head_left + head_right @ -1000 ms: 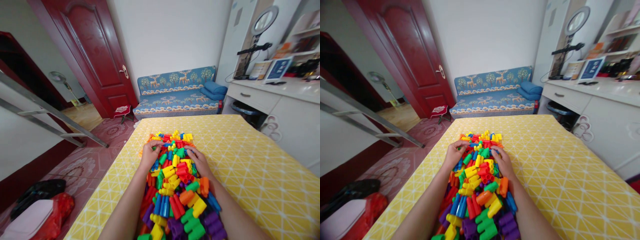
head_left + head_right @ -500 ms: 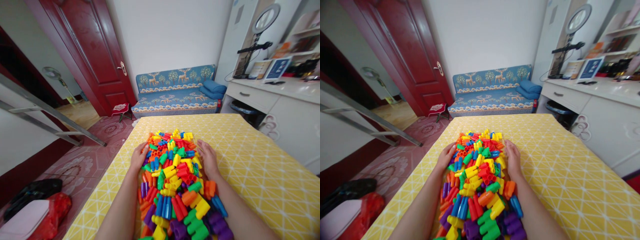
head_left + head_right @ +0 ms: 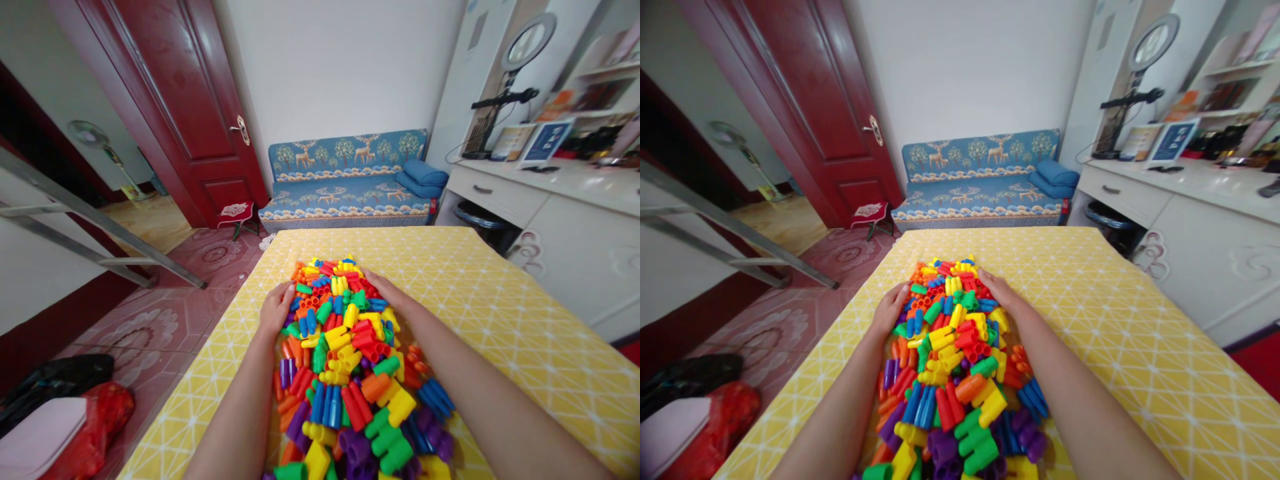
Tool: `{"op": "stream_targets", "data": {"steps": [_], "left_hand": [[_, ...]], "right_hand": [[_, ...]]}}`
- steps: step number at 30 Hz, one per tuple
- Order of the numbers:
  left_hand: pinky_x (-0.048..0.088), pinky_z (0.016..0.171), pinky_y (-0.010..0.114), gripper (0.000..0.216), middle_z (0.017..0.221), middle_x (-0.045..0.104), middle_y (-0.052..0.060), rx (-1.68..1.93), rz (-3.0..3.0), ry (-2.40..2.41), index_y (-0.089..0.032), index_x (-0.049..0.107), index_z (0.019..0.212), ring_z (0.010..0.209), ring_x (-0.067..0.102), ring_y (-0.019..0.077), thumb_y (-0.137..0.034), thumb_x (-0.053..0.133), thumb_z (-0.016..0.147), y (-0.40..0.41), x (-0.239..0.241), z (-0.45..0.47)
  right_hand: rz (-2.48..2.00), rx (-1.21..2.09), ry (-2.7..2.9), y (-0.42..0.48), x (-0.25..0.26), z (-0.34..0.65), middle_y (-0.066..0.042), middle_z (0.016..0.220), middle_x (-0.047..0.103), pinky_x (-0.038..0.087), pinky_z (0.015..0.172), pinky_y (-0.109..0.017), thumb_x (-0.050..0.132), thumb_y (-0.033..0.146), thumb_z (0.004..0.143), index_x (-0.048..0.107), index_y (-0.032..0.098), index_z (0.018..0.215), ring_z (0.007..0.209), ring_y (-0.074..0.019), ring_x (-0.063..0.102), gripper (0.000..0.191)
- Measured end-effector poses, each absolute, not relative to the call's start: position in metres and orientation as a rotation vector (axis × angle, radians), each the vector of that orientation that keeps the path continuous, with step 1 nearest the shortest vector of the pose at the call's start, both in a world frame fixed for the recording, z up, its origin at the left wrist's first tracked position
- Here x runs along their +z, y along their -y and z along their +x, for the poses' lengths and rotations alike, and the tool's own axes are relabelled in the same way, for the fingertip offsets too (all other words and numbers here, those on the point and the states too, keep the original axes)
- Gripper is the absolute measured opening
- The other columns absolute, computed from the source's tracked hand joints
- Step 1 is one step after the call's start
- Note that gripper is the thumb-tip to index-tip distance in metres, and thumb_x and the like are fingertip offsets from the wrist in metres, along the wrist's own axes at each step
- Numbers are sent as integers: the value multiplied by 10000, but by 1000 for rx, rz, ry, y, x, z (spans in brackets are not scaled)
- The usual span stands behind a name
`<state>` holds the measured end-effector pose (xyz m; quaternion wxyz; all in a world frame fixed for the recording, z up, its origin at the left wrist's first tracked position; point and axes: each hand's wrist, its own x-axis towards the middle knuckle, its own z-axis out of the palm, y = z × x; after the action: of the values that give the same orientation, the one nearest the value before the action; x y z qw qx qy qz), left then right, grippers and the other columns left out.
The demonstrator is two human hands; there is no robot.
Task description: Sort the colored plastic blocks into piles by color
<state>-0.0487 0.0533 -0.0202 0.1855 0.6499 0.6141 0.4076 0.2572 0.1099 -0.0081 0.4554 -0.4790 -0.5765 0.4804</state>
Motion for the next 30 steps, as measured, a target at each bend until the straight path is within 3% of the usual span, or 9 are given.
{"op": "stream_targets", "data": {"steps": [4, 9, 13, 17, 23, 30], "left_hand": [[324, 1105, 404, 510, 1322, 588, 65, 1215, 1699, -1672, -209, 626, 1222, 1259, 496, 254, -539, 386, 917, -50, -15, -49], [259, 1143, 419, 518, 1420, 490, 62, 1328, 1494, -1577, -213, 550, 1309, 1329, 418, 249, -516, 363, 932, -36, -10, -47], [194, 1169, 417, 531, 1484, 401, 50, 1285, 1488, -1575, -239, 506, 1347, 1393, 313, 233, -534, 360, 931, -9, -12, -37], [135, 1182, 430, 528, 1517, 342, 31, 1204, 1593, -1634, -283, 504, 1346, 1431, 214, 233, -558, 414, 905, 10, -15, -24], [158, 1173, 447, 550, 1495, 383, 55, 1238, 1611, -1669, -280, 494, 1357, 1428, 224, 241, -566, 451, 889, -9, -18, -22], [161, 1175, 435, 507, 1473, 420, 20, 1285, 1616, -1482, -285, 517, 1337, 1410, 273, 242, -525, 473, 892, -44, -15, -29]], "right_hand": [[-1184, 1194, 1409, -63, -2, 296, -45, 1400, 497, 266, 1120, -490, 404, 747, 795, 598, 301, 1235, 1292, -260, 457, 655], [-1342, 976, 1469, 24, -16, 346, -14, 1478, 393, 198, 1158, -481, 474, 662, 817, 461, 341, 1365, 1383, -258, 313, 635], [-1445, 726, 1549, 67, -35, 332, -2, 1507, 338, 137, 1168, -509, 473, 618, 829, 386, 346, 1417, 1404, -272, 259, 654], [-1517, 529, 1606, 56, -38, 287, -52, 1517, 316, 118, 1160, -536, 421, 626, 843, 348, 275, 1443, 1409, -280, 243, 699], [-1491, 607, 1613, 13, -25, 239, -86, 1539, 258, 135, 1158, -524, 263, 633, 896, 252, 209, 1481, 1429, -251, 190, 722], [-1500, 608, 1786, -9, -20, 224, -103, 1569, 128, 115, 1155, -529, 302, 662, 883, 288, 221, 1470, 1443, -258, 114, 735]]}}
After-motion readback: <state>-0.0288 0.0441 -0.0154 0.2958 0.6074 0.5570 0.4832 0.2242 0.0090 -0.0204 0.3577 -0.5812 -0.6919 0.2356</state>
